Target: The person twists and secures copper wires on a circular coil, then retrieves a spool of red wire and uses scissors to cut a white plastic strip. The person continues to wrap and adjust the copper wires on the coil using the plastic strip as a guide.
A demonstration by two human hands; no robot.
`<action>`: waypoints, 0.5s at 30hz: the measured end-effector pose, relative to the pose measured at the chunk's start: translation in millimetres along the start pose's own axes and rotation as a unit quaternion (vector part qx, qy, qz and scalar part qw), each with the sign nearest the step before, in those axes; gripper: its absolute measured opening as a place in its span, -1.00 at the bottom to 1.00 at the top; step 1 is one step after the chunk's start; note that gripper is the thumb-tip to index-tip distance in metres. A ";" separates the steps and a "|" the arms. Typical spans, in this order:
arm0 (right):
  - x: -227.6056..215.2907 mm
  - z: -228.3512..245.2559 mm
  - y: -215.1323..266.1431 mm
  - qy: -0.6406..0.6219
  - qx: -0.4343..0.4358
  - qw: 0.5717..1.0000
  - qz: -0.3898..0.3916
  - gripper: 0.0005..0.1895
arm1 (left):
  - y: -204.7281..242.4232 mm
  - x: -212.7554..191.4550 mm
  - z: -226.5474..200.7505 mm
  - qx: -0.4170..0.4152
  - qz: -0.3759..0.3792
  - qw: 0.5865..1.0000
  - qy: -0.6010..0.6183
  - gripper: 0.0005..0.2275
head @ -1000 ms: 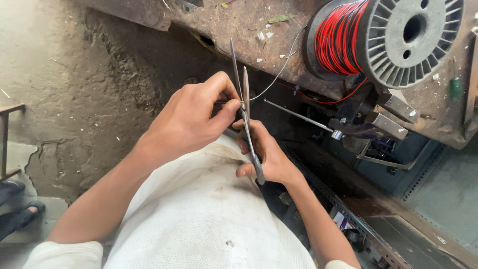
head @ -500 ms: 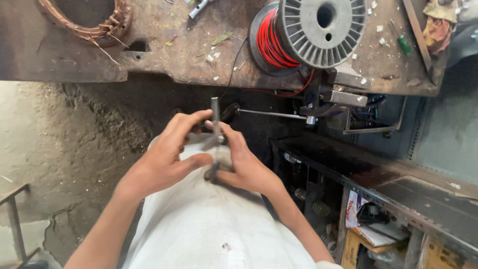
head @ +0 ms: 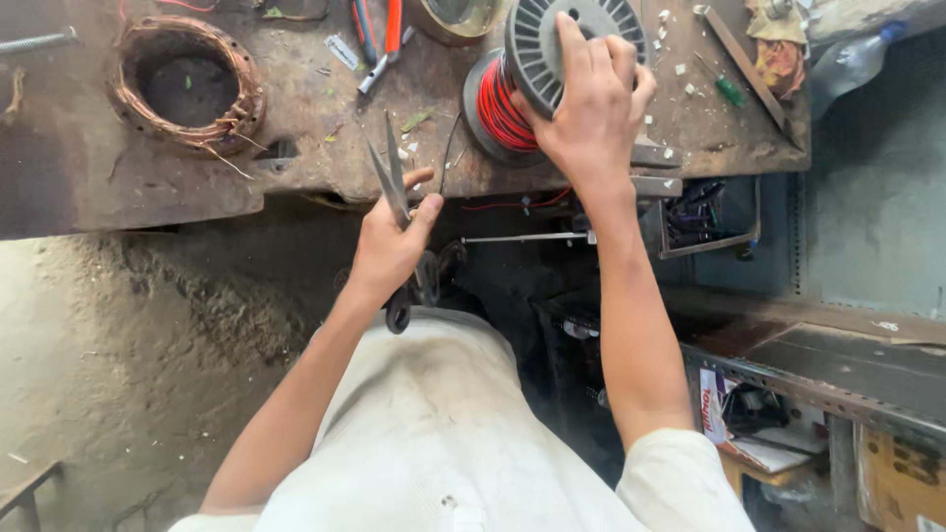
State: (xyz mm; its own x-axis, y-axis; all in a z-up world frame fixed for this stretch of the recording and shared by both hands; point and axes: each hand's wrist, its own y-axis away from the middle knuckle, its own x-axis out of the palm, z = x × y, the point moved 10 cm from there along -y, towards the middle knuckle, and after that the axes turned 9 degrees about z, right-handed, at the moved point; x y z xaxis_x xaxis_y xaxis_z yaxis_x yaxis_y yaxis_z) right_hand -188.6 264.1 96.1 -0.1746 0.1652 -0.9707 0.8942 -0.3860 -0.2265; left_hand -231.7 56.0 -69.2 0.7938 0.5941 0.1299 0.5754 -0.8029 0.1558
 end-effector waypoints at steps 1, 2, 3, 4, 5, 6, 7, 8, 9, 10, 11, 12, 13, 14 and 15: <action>-4.3 -7.4 2.5 -0.020 0.011 0.999 -0.022 -0.22 | -3.5 3.7 -14.7 0.044 -0.003 0.999 -0.016 -0.62; -13.8 -12.5 8.7 -0.040 0.022 0.998 -0.044 -0.30 | -3.0 6.0 -31.5 0.088 -0.006 0.996 -0.032 -0.59; -24.9 -34.4 18.0 -0.115 0.067 0.989 -0.066 -0.31 | -4.8 7.1 -39.6 0.078 -0.005 0.996 -0.032 -0.54; -41.5 -54.1 36.0 -0.189 0.110 0.972 -0.089 -0.33 | -0.8 5.8 -49.6 0.067 -0.004 0.997 -0.033 -0.47; -56.3 -71.3 51.1 -0.267 0.146 0.946 -0.112 -0.33 | -1.7 2.8 -62.3 0.055 -0.008 0.998 -0.036 -0.40; -74.7 -87.4 65.6 -0.368 0.151 0.906 -0.145 -0.30 | -11.0 6.7 -77.5 0.049 0.013 0.998 -0.041 -0.30; -90.7 -95.4 93.5 -0.455 0.153 0.859 -0.178 -0.30 | -12.7 12.1 -88.4 0.035 0.039 0.997 -0.049 -0.21; -106.7 -102.4 122.7 -0.535 0.150 0.803 -0.216 -0.29 | -12.7 20.2 -96.9 0.020 0.065 0.996 -0.057 -0.11; -124.0 -106.1 154.5 -0.569 0.154 0.761 -0.271 -0.30 | -15.0 38.6 -116.8 0.072 0.123 0.989 -0.031 -0.07; -141.5 -108.1 186.4 -0.598 0.154 0.715 -0.327 -0.30 | -15.1 59.0 -134.4 0.123 0.182 0.976 -0.005 -0.04; -157.5 -107.8 222.8 -0.596 0.178 0.681 -0.388 -0.30 | -10.7 84.5 -148.1 0.168 0.246 0.954 0.026 0.00; -176.0 -100.5 247.5 -0.583 0.171 0.682 -0.407 -0.32 | -7.5 117.0 -153.2 0.163 0.337 0.921 0.111 -0.04; -196.4 -89.8 274.9 -0.564 0.168 0.685 -0.428 -0.34 | 0.1 151.7 -157.3 0.150 0.429 0.869 0.195 -0.08; -215.7 -80.0 301.9 -0.516 0.186 0.708 -0.444 -0.34 | 12.8 183.1 -160.4 0.129 0.512 0.803 0.275 -0.12; -233.6 -73.0 328.5 -0.469 0.204 0.727 -0.458 -0.34 | 26.7 214.7 -150.9 0.099 0.556 0.789 0.243 -0.23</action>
State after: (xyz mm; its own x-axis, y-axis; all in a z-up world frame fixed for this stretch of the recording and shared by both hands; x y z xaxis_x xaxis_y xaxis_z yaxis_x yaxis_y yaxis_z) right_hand 176.1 164.9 254.3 -0.9954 -0.0941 0.0181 0.0616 -0.7728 -0.6317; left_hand -75.6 169.4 110.6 0.6884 -0.5725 0.4454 -0.3651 -0.8041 -0.4692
